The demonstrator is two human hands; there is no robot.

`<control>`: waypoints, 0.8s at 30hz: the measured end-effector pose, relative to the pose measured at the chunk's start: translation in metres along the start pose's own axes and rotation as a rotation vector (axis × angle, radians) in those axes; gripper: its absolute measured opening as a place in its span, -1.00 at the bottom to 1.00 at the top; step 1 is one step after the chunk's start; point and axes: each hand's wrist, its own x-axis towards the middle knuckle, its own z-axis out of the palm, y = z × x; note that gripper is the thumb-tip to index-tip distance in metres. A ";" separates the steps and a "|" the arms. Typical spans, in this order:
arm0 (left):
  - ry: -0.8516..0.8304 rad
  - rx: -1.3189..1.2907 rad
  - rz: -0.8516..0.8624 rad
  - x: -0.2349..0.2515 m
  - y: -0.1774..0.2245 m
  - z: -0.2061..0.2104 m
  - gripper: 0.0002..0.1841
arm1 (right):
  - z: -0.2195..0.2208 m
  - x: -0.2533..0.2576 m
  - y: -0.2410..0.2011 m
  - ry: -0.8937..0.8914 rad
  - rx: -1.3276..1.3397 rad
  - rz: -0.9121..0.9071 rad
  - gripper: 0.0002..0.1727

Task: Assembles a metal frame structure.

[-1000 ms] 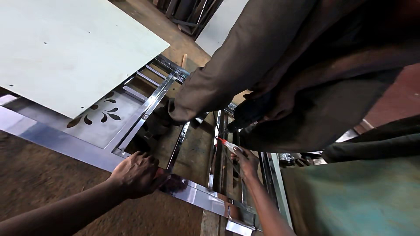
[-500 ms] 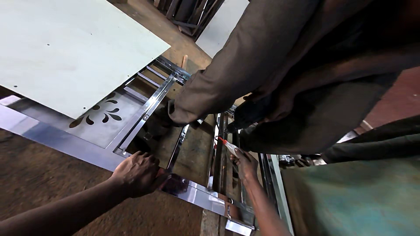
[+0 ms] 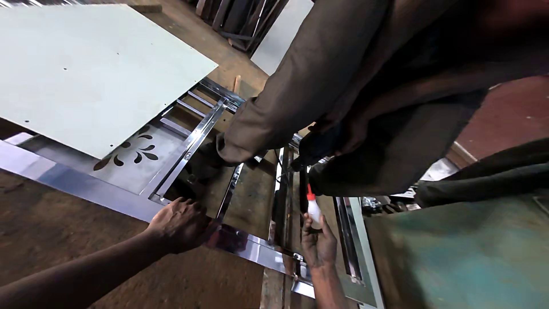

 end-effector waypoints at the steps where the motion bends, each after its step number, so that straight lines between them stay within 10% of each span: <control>1: 0.001 0.002 0.001 0.001 0.000 0.001 -0.15 | 0.000 -0.005 0.002 -0.003 0.036 0.004 -0.71; 24: -0.022 0.000 -0.020 0.000 0.000 -0.001 -0.09 | -0.006 -0.039 0.008 -0.010 0.101 0.009 -0.66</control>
